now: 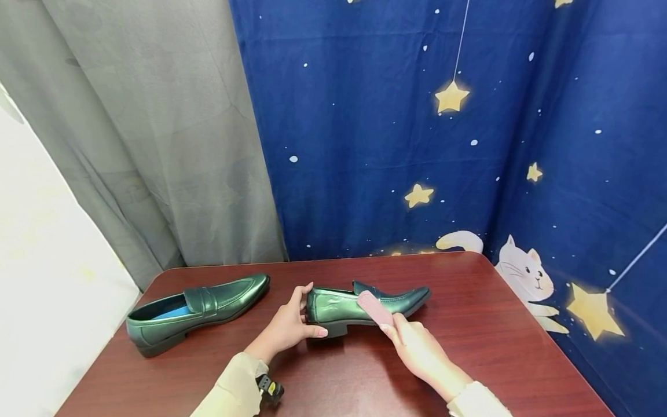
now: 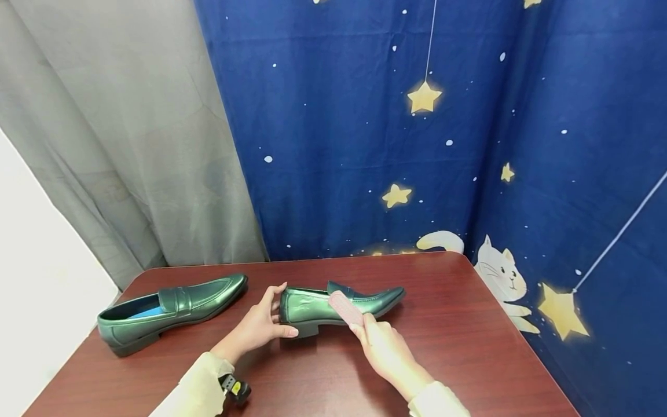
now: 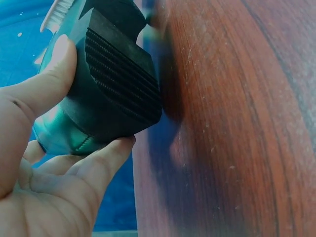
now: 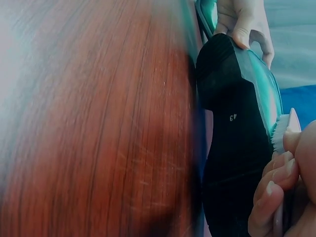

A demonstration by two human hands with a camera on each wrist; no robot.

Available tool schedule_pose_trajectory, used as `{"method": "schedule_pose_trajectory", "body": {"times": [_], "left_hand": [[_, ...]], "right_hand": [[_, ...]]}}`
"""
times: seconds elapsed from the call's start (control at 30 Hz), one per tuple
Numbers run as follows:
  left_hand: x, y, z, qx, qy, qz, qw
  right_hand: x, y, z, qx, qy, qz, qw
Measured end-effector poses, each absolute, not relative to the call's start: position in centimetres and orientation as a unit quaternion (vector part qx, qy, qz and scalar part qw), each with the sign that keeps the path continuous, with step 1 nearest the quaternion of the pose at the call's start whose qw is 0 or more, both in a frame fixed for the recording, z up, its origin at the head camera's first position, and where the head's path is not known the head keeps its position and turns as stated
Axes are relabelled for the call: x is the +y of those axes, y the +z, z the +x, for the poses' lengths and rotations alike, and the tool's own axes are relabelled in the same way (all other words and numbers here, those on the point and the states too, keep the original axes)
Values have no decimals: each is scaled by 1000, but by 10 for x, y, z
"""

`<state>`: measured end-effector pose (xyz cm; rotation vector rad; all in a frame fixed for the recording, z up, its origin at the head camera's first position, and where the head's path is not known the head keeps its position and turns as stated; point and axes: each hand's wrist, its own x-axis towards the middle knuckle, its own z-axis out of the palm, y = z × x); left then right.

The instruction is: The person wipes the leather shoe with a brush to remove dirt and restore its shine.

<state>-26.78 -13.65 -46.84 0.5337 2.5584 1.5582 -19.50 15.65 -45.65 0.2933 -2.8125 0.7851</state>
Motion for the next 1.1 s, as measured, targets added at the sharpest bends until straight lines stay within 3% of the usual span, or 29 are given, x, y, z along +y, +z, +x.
{"method": "schedule_pose_trajectory", "body": {"times": [1.1], "left_hand": [[-138,-471,-267,834,519,182,48]], "right_hand": [[186,-453,-191,-954,280,57,86]]}}
